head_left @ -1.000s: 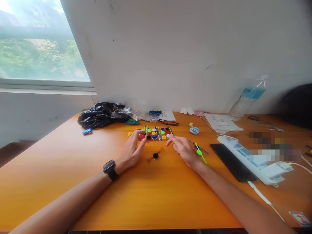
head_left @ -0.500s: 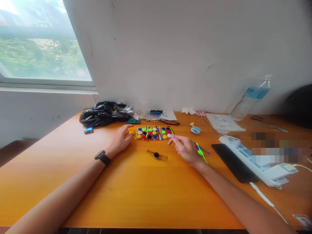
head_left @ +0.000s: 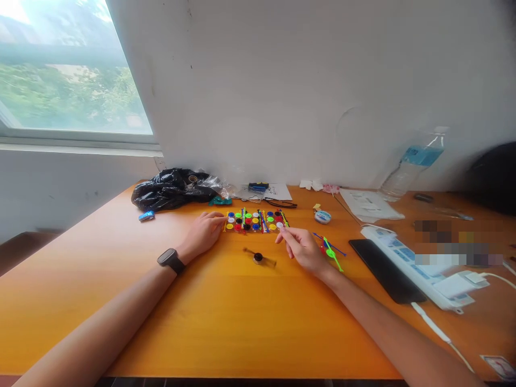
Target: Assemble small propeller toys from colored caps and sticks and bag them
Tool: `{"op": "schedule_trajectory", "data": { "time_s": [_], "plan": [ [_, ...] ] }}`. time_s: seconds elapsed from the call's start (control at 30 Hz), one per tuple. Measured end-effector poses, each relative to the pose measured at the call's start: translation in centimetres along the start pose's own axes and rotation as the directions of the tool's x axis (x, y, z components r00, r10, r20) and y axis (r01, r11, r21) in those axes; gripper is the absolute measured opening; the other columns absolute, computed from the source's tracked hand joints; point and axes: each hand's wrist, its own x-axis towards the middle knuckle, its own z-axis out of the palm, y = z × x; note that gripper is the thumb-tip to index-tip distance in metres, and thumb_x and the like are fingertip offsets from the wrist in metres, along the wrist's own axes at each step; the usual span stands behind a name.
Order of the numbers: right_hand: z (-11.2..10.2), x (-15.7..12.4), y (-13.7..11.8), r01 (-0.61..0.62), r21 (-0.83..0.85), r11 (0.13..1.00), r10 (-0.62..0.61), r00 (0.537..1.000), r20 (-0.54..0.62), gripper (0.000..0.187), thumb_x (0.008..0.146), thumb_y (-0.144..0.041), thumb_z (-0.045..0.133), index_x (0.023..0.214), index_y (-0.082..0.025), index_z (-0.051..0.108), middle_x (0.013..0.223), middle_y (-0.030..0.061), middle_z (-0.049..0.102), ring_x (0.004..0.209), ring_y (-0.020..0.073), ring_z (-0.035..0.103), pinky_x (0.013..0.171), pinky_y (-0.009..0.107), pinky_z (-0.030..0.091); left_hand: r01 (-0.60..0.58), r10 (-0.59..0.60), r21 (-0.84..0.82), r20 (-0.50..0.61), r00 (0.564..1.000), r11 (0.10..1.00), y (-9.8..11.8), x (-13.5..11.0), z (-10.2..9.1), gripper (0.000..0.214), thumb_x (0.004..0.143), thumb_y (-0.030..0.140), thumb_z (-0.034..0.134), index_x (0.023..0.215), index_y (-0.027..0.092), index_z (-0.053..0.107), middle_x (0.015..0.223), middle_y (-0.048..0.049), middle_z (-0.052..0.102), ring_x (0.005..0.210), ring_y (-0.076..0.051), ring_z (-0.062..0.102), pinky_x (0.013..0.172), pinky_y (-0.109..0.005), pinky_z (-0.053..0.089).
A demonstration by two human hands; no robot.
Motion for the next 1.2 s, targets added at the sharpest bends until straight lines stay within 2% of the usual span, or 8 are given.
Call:
{"op": "schedule_trajectory", "data": {
  "time_s": [0.13,0.33,0.57,0.73,0.83,0.93,1.03,1.2],
  "plan": [
    [0.0,0.0,0.2,-0.004,-0.010,1.000,0.004,1.000,0.022,0.054,0.103,-0.064,0.047,0.081,-0.020,0.069,0.048,-0.0038,0.048,0.048,0.0147,0.046,0.054,0.028,0.038,0.028,-0.028,0.021,-0.014,0.999,0.999,0.1,0.0,-0.1,0.032,0.101,0.029,0.047,0.111,0.024,0.078,0.115,-0.0087,0.074,0.100,-0.027,0.064,0.092,-0.041,0.052],
    [0.1,-0.2,0.1,0.001,-0.039,0.999,0.000,1.000,0.029,0.055,0.103,-0.065,0.047,0.083,-0.020,0.070,0.049,-0.0039,0.047,0.048,0.0148,0.045,0.052,0.028,0.035,0.185,-0.185,0.110,-0.015,0.983,0.977,-0.2,0.0,-0.9,0.025,0.098,0.021,0.045,0.093,0.018,0.070,0.099,-0.0117,0.069,0.093,-0.028,0.065,0.082,-0.037,0.051],
    [0.3,-0.4,0.4,0.031,-0.124,0.992,-0.028,0.999,0.028,0.054,0.103,-0.064,0.047,0.081,-0.021,0.069,0.052,-0.0037,0.046,0.050,0.0154,0.045,0.053,0.030,0.030,0.206,-0.320,0.451,0.195,0.927,0.869,0.6,-1.1,-4.1,0.020,0.086,0.010,0.048,0.075,0.016,0.064,0.076,-0.0129,0.061,0.064,-0.026,0.058,0.059,-0.036,0.038],
    [0.7,-0.8,-0.1,0.128,-0.203,0.971,-0.140,0.989,-0.044,0.048,0.105,-0.059,0.047,0.083,-0.022,0.067,0.059,-0.0025,0.047,0.054,0.0151,0.042,0.055,0.030,0.032,0.181,-0.311,0.410,0.277,0.909,0.894,1.8,-2.1,-4.4,0.020,0.082,0.027,0.061,0.064,0.019,0.061,0.066,-0.0098,0.057,0.056,-0.025,0.057,0.054,-0.034,0.037],
    [0.9,-1.1,-0.8,0.252,-0.276,0.928,-0.271,0.962,-0.035,0.036,0.106,-0.050,0.048,0.092,-0.023,0.067,0.076,0.0026,0.062,0.069,0.0188,0.055,0.067,0.032,0.044,0.146,-0.289,0.395,0.332,0.898,0.907,2.8,-2.4,-4.0,0.022,0.083,0.030,0.060,0.065,0.019,0.063,0.066,-0.0107,0.059,0.053,-0.023,0.056,0.051,-0.034,0.036],
    [1.2,-1.3,-1.5,0.405,-0.329,0.853,-0.413,0.910,0.049,0.021,0.105,-0.039,0.053,0.108,-0.024,0.068,0.099,0.0077,0.071,0.094,0.0246,0.064,0.091,0.040,0.049,0.086,-0.241,0.384,0.377,0.894,0.919,3.7,-2.3,-3.9,0.019,0.082,0.026,0.057,0.066,0.019,0.065,0.066,-0.0112,0.061,0.053,-0.023,0.056,0.051,-0.034,0.036],
    [1.5,-1.7,-2.0,0.542,-0.351,0.764,-0.497,0.840,0.217,0.025,0.102,-0.034,0.060,0.125,-0.025,0.067,0.121,0.0108,0.071,0.116,0.0278,0.061,0.105,0.045,0.046,0.029,-0.158,0.345,0.352,0.922,0.938,4.2,-2.1,-3.7,0.015,0.081,0.022,0.057,0.067,0.020,0.062,0.067,-0.0103,0.061,0.056,-0.022,0.057,0.052,-0.033,0.034],
    [2.1,-2.0,-1.6,0.645,-0.377,0.665,-0.468,0.753,0.463,0.024,0.100,-0.030,0.063,0.122,-0.025,0.071,0.132,0.0109,0.070,0.122,0.0279,0.061,0.106,0.044,0.046,-0.051,-0.051,0.290,0.333,0.942,0.956,4.8,-1.9,-3.1,0.012,0.080,0.016,0.056,0.069,0.020,0.058,0.073,-0.0102,0.063,0.061,-0.025,0.060,0.055,-0.035,0.036]
  ]
}}
